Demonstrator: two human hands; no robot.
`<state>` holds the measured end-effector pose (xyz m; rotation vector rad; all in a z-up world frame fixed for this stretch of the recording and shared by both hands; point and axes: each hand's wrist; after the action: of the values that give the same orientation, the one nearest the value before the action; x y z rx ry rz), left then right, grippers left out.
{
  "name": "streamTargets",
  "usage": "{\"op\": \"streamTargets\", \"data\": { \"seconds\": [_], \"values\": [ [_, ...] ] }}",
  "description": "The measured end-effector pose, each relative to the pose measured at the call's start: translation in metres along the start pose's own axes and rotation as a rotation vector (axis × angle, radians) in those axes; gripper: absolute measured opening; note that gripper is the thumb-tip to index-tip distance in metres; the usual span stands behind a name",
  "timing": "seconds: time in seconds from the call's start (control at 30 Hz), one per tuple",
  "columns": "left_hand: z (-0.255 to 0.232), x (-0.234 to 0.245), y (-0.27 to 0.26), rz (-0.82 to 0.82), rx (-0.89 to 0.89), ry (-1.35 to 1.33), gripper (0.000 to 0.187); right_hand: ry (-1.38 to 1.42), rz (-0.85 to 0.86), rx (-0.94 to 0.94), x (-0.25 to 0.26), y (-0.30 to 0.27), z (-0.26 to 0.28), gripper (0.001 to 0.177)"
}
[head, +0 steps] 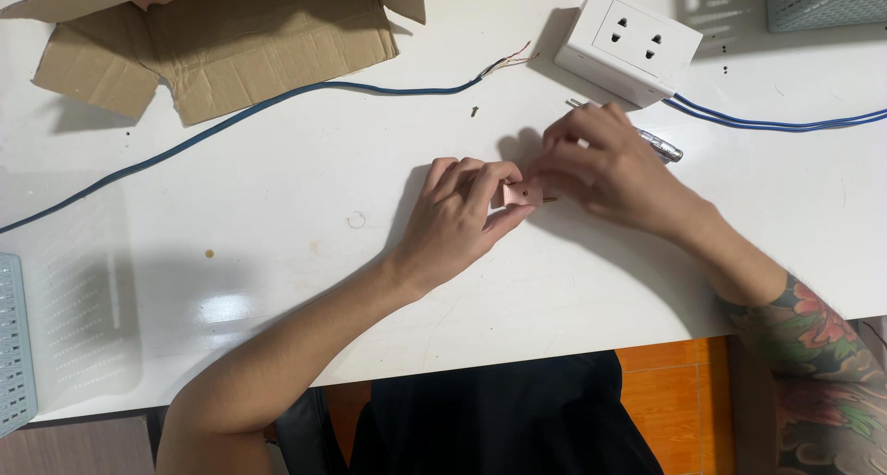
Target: The person assembles a pink electrical plug by inserting wires into the terminals and securing them with a screwdriver. They then attach the plug's casing and tighten the screws to complete the assembly.
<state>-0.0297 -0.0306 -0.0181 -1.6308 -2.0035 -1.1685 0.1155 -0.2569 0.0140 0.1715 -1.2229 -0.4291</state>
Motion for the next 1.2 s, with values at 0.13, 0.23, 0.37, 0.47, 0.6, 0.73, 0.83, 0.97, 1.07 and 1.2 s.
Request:
{"op": "streamTargets", "data": {
  "seconds": [0.13,0.23,0.37,0.47,0.6,0.73,0.83,0.97,1.07,1.2],
  "values": [
    [0.004,-0.004,0.0,-0.029,-0.06,-0.048,0.03,-0.078,-0.045,-0.006,-0.006,0.007,-0.018,0.013],
    [0.002,-0.004,0.0,-0.087,-0.123,-0.034,0.024,-0.18,-0.087,0.036,-0.017,0.024,-0.026,0.017],
    [0.0,-0.002,0.0,-0.097,-0.158,0.016,0.018,-0.289,-0.072,0.15,-0.028,0.048,-0.029,0.024],
    [0.0,0.001,0.0,-0.093,-0.184,0.045,0.021,-0.335,-0.06,0.181,-0.038,0.059,-0.035,0.017],
    [-0.001,0.001,-0.001,-0.068,-0.182,0.068,0.021,-0.272,-0.048,0.151,-0.039,0.062,-0.038,0.005],
    [0.005,-0.004,-0.004,-0.027,-0.134,0.03,0.023,-0.229,-0.026,0.112,-0.029,0.041,-0.035,0.006],
    [0.005,-0.002,-0.004,-0.005,-0.1,-0.048,0.02,-0.118,-0.045,0.033,-0.009,0.018,-0.021,0.017],
    [-0.001,0.005,0.0,0.036,-0.067,-0.066,0.03,-0.09,0.032,-0.011,0.016,0.006,0.009,0.014],
    [0.001,0.004,-0.001,0.068,-0.05,-0.082,0.035,-0.101,0.054,0.002,0.014,0.004,0.023,0.014],
    [-0.002,0.009,0.001,0.089,-0.04,-0.077,0.037,-0.15,0.053,0.034,-0.001,-0.003,0.018,0.014]
  ]
}}
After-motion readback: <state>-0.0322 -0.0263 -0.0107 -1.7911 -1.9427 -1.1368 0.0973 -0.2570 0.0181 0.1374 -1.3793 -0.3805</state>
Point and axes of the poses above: each hand's wrist, its own y-axis towards the middle knuckle, its own x-axis out of the back of the hand, z = x × y, and after that the axes turned 11 degrees about x, right-handed
